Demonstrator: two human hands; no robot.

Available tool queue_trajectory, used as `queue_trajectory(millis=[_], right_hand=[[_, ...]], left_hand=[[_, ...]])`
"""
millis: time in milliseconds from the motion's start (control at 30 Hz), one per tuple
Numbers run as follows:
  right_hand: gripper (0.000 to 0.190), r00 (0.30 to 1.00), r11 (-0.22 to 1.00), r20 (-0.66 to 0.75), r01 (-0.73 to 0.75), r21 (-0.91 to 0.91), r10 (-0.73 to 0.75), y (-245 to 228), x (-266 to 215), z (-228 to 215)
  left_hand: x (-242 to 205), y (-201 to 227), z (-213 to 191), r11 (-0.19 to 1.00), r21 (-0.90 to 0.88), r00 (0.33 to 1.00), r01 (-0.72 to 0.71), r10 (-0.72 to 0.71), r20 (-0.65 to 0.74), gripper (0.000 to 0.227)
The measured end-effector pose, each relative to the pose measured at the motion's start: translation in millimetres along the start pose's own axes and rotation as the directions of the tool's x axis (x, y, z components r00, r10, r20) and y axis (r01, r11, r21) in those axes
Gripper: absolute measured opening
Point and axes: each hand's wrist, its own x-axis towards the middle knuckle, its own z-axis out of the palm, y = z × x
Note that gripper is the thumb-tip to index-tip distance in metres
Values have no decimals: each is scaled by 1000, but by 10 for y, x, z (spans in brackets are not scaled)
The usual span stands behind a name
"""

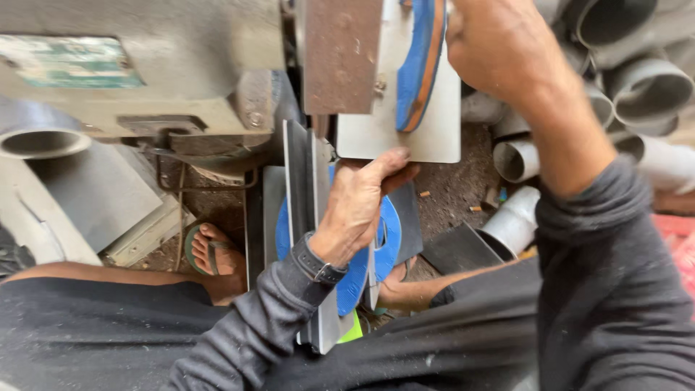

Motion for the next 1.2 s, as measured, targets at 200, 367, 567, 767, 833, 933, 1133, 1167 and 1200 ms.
queue_trajectory(millis=[200,367,567,767,833,933,1133,1167,1200], right_hand=[[13,808,-147,302,-264,953,506,-100,-773,500],[26,661,-135,428,-447,884,617,-124,-1509,770],[29,496,-339,713,-645,685,496,17,-2205,1223],[36,464,-439,742,-605,665,485,-109,-2377,1982],[39,422,-428,749,-631,648,511,-204,-2398,2210],[44,329,-440,756,-656,614,565,-267,-2461,2577],[46,370,-427,754,-651,627,543,-282,-2756,3143],[48,402,-389,757,-677,624,515,-257,-2789,3172],[51,422,-349,757,-702,621,498,-183,-2839,3152]], left_hand=[[-443,-295,44,786,617,998,-45,65,-11,34],[-939,-257,208,208,947,878,-244,-368,307,38],[-1417,4,202,325,892,845,-314,-332,419,39],[-1487,205,251,311,940,876,142,-482,27,31],[-1521,204,203,312,940,881,142,-473,24,32],[-1569,149,136,343,924,879,168,-476,17,32],[-1569,102,148,360,903,875,234,-483,-34,32],[-1573,109,164,314,910,864,272,-496,-87,31],[-1558,116,180,270,915,848,301,-515,-127,31]])
